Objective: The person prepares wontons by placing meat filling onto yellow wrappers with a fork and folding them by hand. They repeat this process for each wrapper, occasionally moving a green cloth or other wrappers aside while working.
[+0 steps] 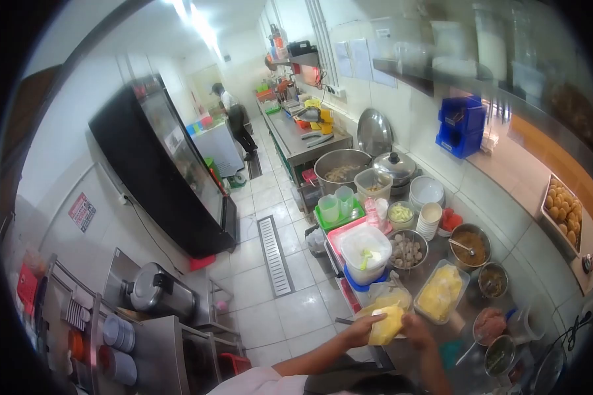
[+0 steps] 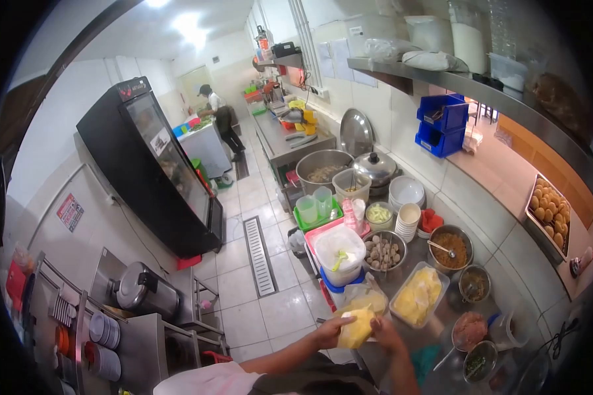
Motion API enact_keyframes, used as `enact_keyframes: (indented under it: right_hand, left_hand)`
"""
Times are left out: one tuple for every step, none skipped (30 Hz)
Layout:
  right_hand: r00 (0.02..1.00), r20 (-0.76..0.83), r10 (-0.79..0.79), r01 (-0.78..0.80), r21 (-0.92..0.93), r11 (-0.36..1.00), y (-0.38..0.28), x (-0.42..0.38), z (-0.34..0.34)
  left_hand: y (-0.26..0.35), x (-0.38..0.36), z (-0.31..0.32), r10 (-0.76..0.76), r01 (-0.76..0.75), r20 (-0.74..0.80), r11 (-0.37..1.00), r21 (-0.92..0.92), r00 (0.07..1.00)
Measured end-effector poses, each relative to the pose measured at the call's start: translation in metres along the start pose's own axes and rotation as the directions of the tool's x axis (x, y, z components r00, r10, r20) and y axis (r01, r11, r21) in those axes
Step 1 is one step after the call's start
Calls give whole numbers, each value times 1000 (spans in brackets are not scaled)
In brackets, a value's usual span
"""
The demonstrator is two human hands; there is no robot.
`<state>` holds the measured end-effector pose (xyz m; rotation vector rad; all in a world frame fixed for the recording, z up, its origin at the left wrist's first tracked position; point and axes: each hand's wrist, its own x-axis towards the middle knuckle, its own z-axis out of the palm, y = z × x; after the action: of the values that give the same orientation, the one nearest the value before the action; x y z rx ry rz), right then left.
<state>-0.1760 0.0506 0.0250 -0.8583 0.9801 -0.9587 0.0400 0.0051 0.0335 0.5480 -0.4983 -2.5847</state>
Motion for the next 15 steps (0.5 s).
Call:
enact_keyframes:
  right_hand:
    - [1000, 4, -9, 9, 2, 1000, 2, -5, 23]
    - [987, -142, -70, 101, 224, 969, 6, -12, 44]
    - [952, -294, -90, 213, 420, 882, 12, -19, 54]
    - [932, -330, -150, 284, 410, 867, 28, -18, 50]
    - [930, -336, -148, 287, 414, 864, 40, -16, 41]
    - [867, -425, -259, 341, 127, 932, 42, -17, 34]
    - [793, -476, -380, 340, -172, 925, 47, -23, 29]
    - [787, -491, -373, 334, -168, 927, 52, -32, 24]
    - [712, -409, -571, 317, -537, 781, 31, -46, 29]
    - [648, -251, -719, 249, -823, 511, 13, -58, 31]
    - [646, -266, -715, 240, -819, 521, 5, -71, 31]
    - [649, -266, -713, 157, -870, 467, 0, -81, 29]
    - [654, -268, -707, 69, -910, 409, -2, -87, 27]
    - [657, -286, -698, 57, -904, 424, -1, -93, 19]
    - [698, -331, -634, 25, -875, 484, 0, -97, 7]
  left_hand:
    - [-2, 1, 4, 3, -3, 0, 1000, 10, 1000]
    - [-6, 1, 6, -5, 5, 4, 1000, 14, 1000]
    - [-11, -1, 8, -16, 15, 8, 1000, 17, 1000]
    - [-17, -1, 9, -19, 19, 5, 1000, 22, 1000]
    - [-25, 0, 9, -7, 7, -1, 999, 44, 1000]
    - [-34, 3, 9, 2, -2, -4, 998, 65, 1000]
    - [-45, 5, 6, -14, 14, -5, 998, 63, 1000]
    - [-54, 10, 3, -63, 63, 21, 998, 2, 998]
    - [-62, 14, 2, -110, 113, 49, 992, -56, 993]
    - [-68, 20, 4, -127, 129, 50, 990, -52, 991]
    - [-76, 24, 6, -171, 185, 116, 976, -114, 978]
    - [-79, 25, 8, -209, 239, 179, 956, -169, 962]
    - [-80, 24, 17, -224, 252, 169, 953, -166, 960]
    - [-85, 25, 27, -256, 274, 117, 945, -177, 960]
    - [-86, 28, 39, -287, 296, 72, 937, -188, 955]
